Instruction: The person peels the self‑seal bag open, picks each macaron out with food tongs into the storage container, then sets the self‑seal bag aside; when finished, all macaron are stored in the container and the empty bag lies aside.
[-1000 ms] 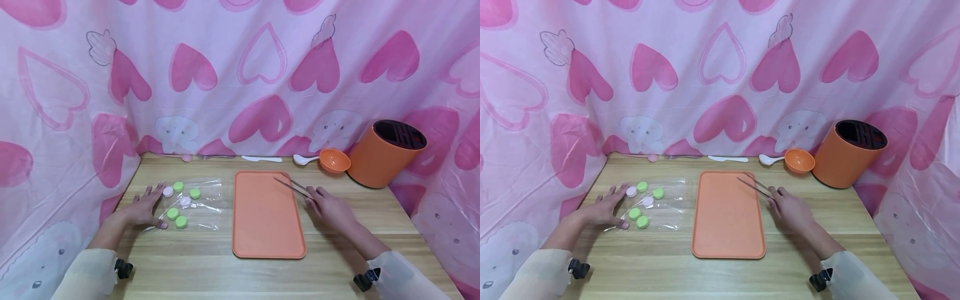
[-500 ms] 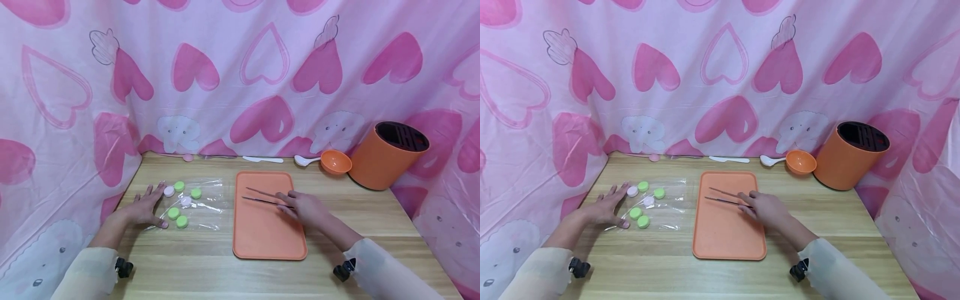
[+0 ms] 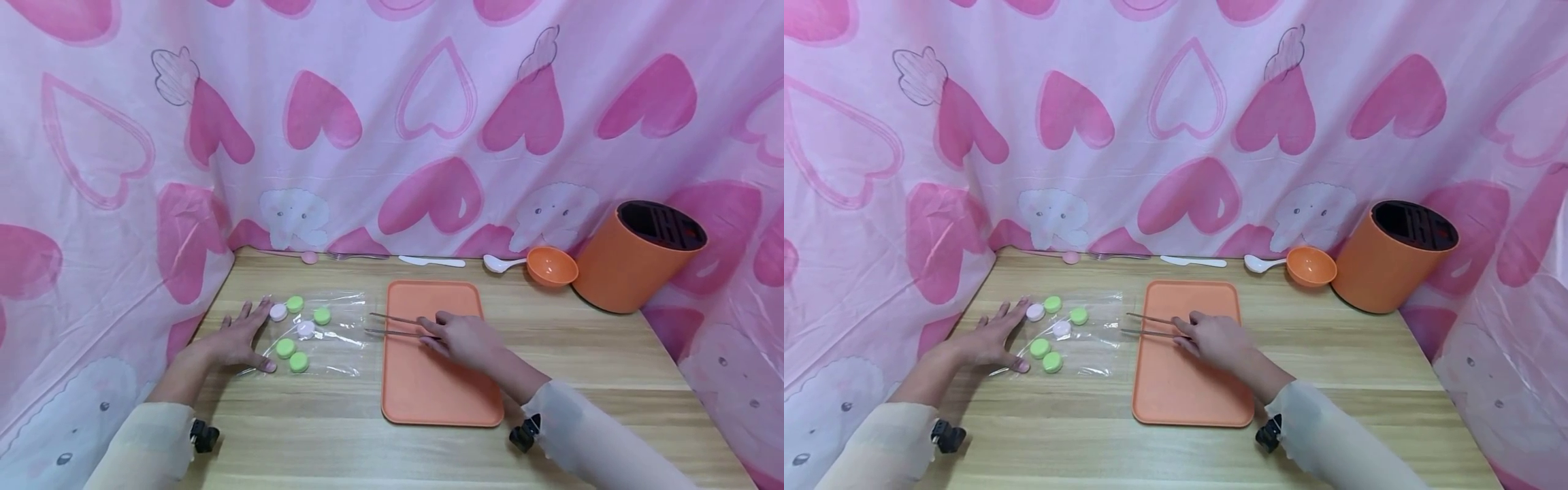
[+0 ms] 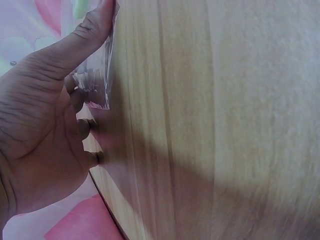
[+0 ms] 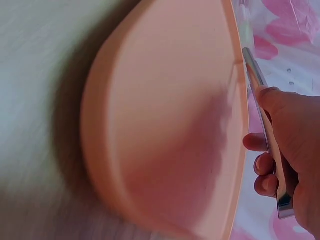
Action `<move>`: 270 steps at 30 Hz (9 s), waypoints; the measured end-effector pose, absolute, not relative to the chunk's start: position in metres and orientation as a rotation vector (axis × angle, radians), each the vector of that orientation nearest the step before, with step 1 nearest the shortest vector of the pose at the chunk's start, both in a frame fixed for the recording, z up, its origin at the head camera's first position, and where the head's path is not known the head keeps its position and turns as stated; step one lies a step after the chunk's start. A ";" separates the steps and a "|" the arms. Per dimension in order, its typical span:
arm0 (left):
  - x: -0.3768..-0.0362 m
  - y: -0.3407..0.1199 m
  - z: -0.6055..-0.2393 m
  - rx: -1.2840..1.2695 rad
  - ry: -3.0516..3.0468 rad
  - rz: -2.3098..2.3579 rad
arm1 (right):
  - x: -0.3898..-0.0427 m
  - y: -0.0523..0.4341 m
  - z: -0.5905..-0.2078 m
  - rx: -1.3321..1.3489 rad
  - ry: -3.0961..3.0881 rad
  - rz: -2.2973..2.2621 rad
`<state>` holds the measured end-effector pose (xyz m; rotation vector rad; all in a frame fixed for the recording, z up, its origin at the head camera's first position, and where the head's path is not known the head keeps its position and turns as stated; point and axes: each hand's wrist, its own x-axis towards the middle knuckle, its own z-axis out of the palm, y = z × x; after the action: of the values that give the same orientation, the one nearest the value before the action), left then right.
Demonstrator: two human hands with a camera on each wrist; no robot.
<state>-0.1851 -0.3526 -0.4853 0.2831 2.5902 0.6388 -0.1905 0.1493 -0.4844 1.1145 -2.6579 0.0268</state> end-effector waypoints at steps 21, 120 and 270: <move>-0.185 -0.352 -0.485 0.281 2.582 0.662 | -0.208 0.101 -0.496 1.173 -2.676 0.115; -0.190 -0.351 -0.486 0.292 2.604 0.622 | -0.225 0.202 -0.487 0.923 -2.785 0.108; -0.189 -0.351 -0.486 0.257 2.580 0.647 | -0.227 0.195 -0.457 1.026 -2.711 0.110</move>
<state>-0.1893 -0.3515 -0.4860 0.2570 2.5798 0.6471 -0.2270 0.1950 -0.4566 1.0256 -2.7111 0.1097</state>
